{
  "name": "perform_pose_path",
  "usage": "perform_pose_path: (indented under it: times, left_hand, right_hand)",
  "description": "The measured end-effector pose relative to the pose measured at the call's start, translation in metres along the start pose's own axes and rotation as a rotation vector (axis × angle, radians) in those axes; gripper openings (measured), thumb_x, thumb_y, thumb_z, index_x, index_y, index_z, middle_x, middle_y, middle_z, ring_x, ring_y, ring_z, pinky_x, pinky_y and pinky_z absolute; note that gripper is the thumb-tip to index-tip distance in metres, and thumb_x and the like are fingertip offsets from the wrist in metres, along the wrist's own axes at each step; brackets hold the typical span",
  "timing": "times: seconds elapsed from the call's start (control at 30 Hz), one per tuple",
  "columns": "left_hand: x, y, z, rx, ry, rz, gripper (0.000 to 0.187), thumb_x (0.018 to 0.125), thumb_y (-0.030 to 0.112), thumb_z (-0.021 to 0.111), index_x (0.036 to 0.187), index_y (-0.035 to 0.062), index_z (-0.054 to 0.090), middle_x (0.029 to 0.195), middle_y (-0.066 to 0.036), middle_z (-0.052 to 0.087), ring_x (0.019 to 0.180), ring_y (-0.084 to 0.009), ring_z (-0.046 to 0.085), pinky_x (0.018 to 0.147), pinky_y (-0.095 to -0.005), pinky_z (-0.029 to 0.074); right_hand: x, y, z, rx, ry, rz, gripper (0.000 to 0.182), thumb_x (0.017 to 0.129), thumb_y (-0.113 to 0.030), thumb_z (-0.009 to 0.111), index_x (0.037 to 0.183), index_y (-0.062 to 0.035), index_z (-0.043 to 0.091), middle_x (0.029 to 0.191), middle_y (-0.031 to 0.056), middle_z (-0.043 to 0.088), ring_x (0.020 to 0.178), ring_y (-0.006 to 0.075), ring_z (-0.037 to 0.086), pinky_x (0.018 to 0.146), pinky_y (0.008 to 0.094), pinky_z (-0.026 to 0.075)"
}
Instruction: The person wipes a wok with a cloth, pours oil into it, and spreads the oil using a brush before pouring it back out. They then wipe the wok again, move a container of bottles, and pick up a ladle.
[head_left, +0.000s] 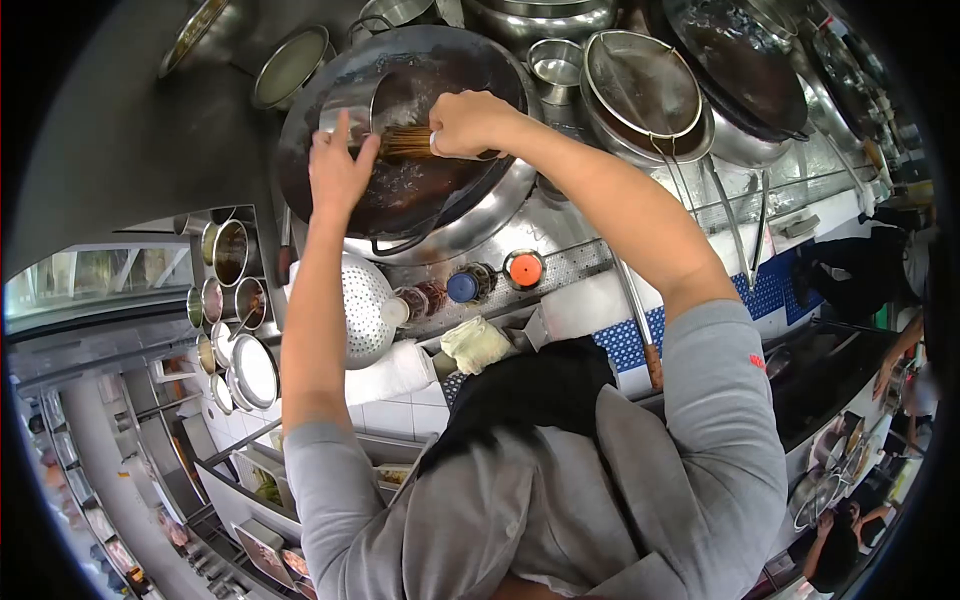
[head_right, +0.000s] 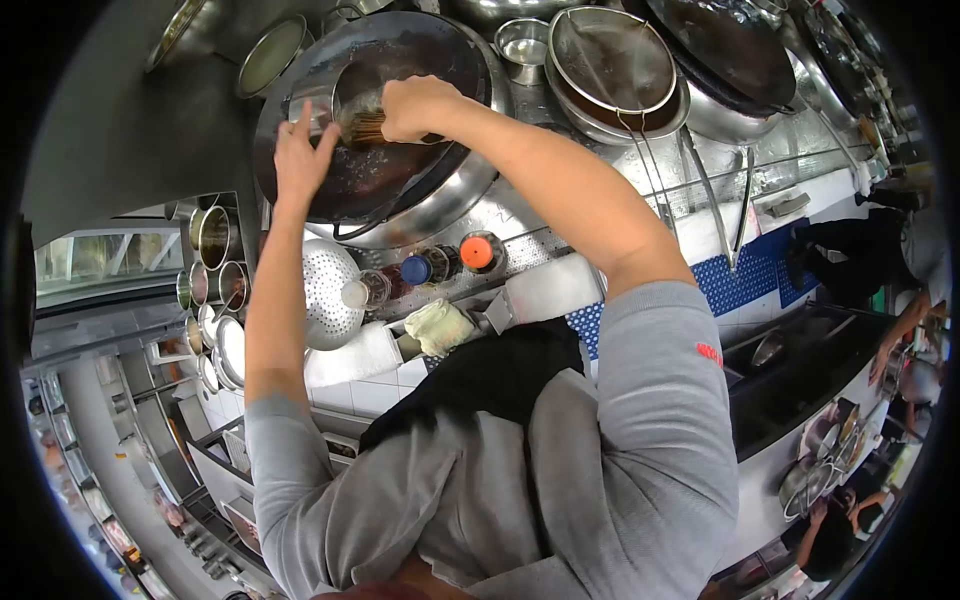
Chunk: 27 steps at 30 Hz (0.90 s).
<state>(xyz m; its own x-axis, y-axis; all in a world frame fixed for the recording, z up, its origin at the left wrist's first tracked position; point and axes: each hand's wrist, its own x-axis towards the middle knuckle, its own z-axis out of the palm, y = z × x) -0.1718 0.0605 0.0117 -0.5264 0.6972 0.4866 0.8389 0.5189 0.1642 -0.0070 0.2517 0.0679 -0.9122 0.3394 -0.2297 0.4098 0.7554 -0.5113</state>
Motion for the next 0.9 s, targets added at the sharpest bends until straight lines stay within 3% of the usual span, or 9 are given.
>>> perform_pose_path:
  times: [0.13,0.27,0.3,0.4,0.63,0.7,0.77,0.83,0.9]
  left_hand:
    - [-0.004,0.001,0.012,-0.032,-0.056,-0.070,0.056,0.092,0.015,0.062,0.146,0.0063,0.050,0.110,-0.028,0.064,0.094,-0.0451,0.067,0.082,-0.0500,0.054]
    - [0.011,0.006,0.013,0.109,-0.127,-0.045,0.058,0.088,0.004,0.054,0.146,0.0064,0.049,0.115,-0.031,0.064,0.093,-0.0491,0.067,0.084,-0.0539,0.055]
    - [0.020,0.016,0.006,0.107,-0.157,-0.024,0.056,0.087,0.002,0.053,0.143,0.0058,0.052,0.117,-0.032,0.063,0.093,-0.0495,0.068,0.084,-0.0545,0.055]
    - [0.040,0.012,0.007,0.209,-0.186,0.112,0.053,0.085,0.001,0.058,0.138,0.0039,0.053,0.110,-0.030,0.065,0.088,-0.0477,0.069,0.079,-0.0524,0.058]
    - [0.063,0.025,-0.003,0.200,-0.329,0.104,0.044,0.083,0.001,0.058,0.127,0.0035,0.062,0.110,-0.030,0.066,0.098,-0.0474,0.068,0.085,-0.0529,0.056]
    - [0.062,0.014,-0.001,0.148,-0.268,0.115,0.045,0.083,0.002,0.057,0.128,0.0043,0.062,0.112,-0.029,0.067,0.100,-0.0461,0.068,0.085,-0.0518,0.056]
    - [0.061,-0.026,0.021,0.059,-0.044,0.137,0.050,0.083,0.003,0.055,0.132,0.0068,0.062,0.110,-0.027,0.069,0.094,-0.0436,0.070,0.083,-0.0507,0.057]
    - [0.061,-0.044,0.011,-0.204,-0.188,-0.224,0.052,0.082,0.004,0.054,0.133,0.0083,0.061,0.105,-0.025,0.071,0.087,-0.0415,0.072,0.078,-0.0492,0.058]
    - [0.049,-0.051,0.005,-0.430,-0.286,-0.489,0.051,0.081,0.004,0.054,0.131,0.0075,0.061,0.096,-0.023,0.073,0.073,-0.0361,0.074,0.069,-0.0445,0.060]
  right_hand:
    - [-0.027,-0.013,-0.011,0.290,-0.132,0.050,0.040,0.074,-0.030,0.076,0.111,-0.0159,0.075,0.112,0.0135,0.074,0.103,0.0335,0.072,0.086,0.0397,0.059]
    - [-0.016,-0.018,0.007,-0.258,0.061,-0.122,0.035,0.079,-0.025,0.070,0.112,-0.0143,0.075,0.111,0.0167,0.074,0.106,0.0348,0.071,0.089,0.0430,0.058]
    - [-0.024,-0.027,0.005,-0.206,0.047,-0.111,0.034,0.080,-0.023,0.068,0.111,-0.0102,0.075,0.110,0.0171,0.074,0.105,0.0344,0.071,0.091,0.0443,0.057]
    - [-0.022,-0.010,0.005,-0.174,0.026,-0.188,0.033,0.080,-0.023,0.069,0.106,-0.0031,0.074,0.106,0.0157,0.075,0.101,0.0343,0.073,0.087,0.0438,0.058]
    - [-0.028,-0.020,0.004,-0.367,0.104,-0.298,0.023,0.077,-0.022,0.076,0.094,-0.0070,0.077,0.097,0.0145,0.076,0.094,0.0312,0.074,0.080,0.0421,0.060]
    - [-0.021,-0.009,0.006,-0.525,0.160,-0.299,0.020,0.075,-0.021,0.076,0.089,-0.0081,0.077,0.089,0.0116,0.076,0.083,0.0298,0.076,0.065,0.0458,0.061]
    - [-0.036,-0.017,-0.014,-0.512,0.215,-0.298,0.019,0.072,-0.016,0.075,0.089,-0.0070,0.075,0.087,0.0128,0.075,0.083,0.0306,0.075,0.069,0.0439,0.060]
    - [-0.042,-0.017,-0.016,-0.528,0.326,-0.368,0.017,0.069,-0.012,0.075,0.086,-0.0063,0.074,0.083,0.0138,0.074,0.079,0.0315,0.074,0.068,0.0434,0.059]
    - [-0.049,-0.029,-0.024,-0.552,0.227,-0.480,0.016,0.070,-0.012,0.074,0.084,-0.0067,0.074,0.082,0.0138,0.074,0.079,0.0317,0.074,0.068,0.0432,0.059]
